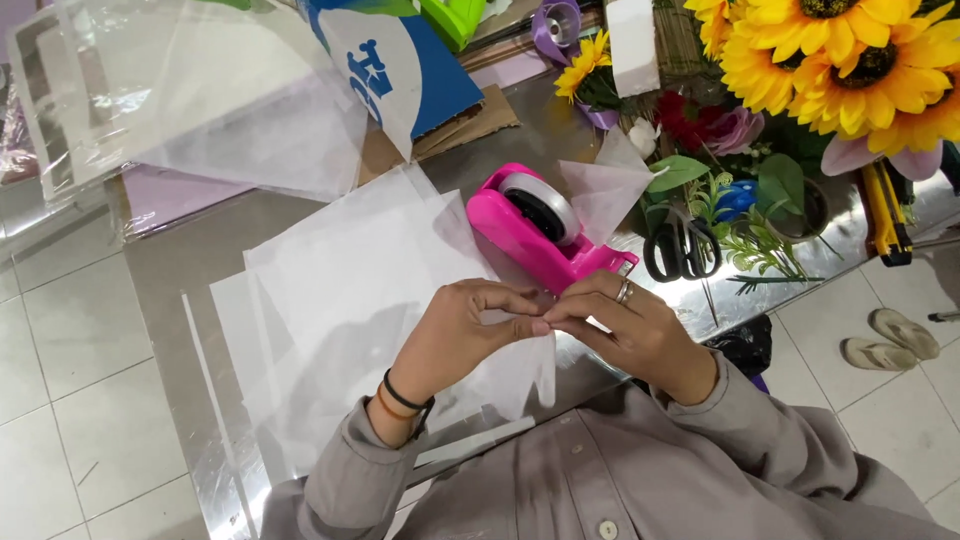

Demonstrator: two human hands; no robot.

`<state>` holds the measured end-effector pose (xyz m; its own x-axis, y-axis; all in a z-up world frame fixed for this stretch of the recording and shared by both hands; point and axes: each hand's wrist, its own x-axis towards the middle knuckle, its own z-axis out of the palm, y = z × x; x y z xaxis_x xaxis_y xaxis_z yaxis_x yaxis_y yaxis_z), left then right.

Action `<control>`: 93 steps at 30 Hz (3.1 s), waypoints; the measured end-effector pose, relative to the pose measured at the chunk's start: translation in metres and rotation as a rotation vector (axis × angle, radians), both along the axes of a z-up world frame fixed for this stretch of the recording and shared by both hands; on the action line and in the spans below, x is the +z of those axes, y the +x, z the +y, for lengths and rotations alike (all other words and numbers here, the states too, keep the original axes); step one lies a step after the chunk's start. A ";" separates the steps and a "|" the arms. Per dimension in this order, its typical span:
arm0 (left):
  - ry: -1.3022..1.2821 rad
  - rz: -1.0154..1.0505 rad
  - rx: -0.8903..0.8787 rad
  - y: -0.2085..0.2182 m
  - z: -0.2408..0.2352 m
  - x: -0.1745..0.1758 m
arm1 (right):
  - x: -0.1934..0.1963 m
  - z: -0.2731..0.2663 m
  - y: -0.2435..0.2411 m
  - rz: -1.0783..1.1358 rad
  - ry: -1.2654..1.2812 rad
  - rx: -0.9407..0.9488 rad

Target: A person is wrapping a small floral bouquet containing sunflowers and a teddy bear using white tissue paper, scissors, and tape.

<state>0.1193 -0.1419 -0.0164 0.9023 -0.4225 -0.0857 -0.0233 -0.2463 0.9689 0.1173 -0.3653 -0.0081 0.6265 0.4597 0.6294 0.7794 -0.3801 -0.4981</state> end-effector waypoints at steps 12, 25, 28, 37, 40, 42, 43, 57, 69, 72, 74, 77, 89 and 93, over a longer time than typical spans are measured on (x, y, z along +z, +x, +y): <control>0.035 0.285 -0.046 0.009 -0.015 -0.017 | -0.022 -0.021 -0.005 0.241 -0.006 -0.052; 0.081 0.404 0.147 0.001 -0.014 -0.052 | -0.070 -0.060 0.026 0.550 -0.083 -0.592; 0.079 0.392 0.156 0.000 -0.017 -0.047 | -0.060 -0.064 0.019 0.624 0.044 -0.580; 0.080 0.292 0.246 -0.004 -0.024 -0.031 | -0.085 -0.107 -0.001 1.411 0.651 -0.461; 0.015 0.321 0.242 -0.006 -0.030 -0.033 | -0.111 -0.108 -0.002 1.639 0.764 -0.344; -0.138 0.328 0.272 -0.009 -0.035 -0.037 | -0.100 -0.087 -0.007 1.555 0.115 -0.411; -0.138 0.324 0.273 -0.010 -0.036 -0.037 | -0.080 -0.079 -0.013 1.551 0.115 -0.409; -0.213 0.241 0.267 -0.028 -0.049 -0.016 | -0.008 -0.016 -0.029 0.739 0.329 -0.321; -0.079 -0.076 0.276 -0.031 -0.049 0.005 | -0.024 -0.020 -0.035 0.752 0.412 -0.251; -0.334 0.329 0.114 -0.027 -0.040 -0.048 | -0.028 -0.030 -0.030 0.464 0.270 -0.074; -0.459 0.476 -0.037 -0.019 -0.032 -0.026 | -0.026 -0.032 -0.028 0.426 0.274 -0.007; -0.552 0.668 -0.230 -0.011 -0.026 -0.012 | -0.023 -0.034 -0.031 0.523 0.295 0.041; -0.011 0.080 -0.002 -0.011 -0.031 -0.008 | -0.009 -0.023 -0.022 0.467 0.207 -0.167; 0.289 -0.541 0.171 -0.022 -0.042 -0.019 | -0.011 -0.022 -0.025 0.686 0.187 -0.307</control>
<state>0.0975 -0.1837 -0.0355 0.9024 -0.2969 0.3123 -0.4284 -0.5392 0.7251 0.0926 -0.3870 -0.0195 0.9865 0.1266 0.1042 0.1462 -0.3912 -0.9086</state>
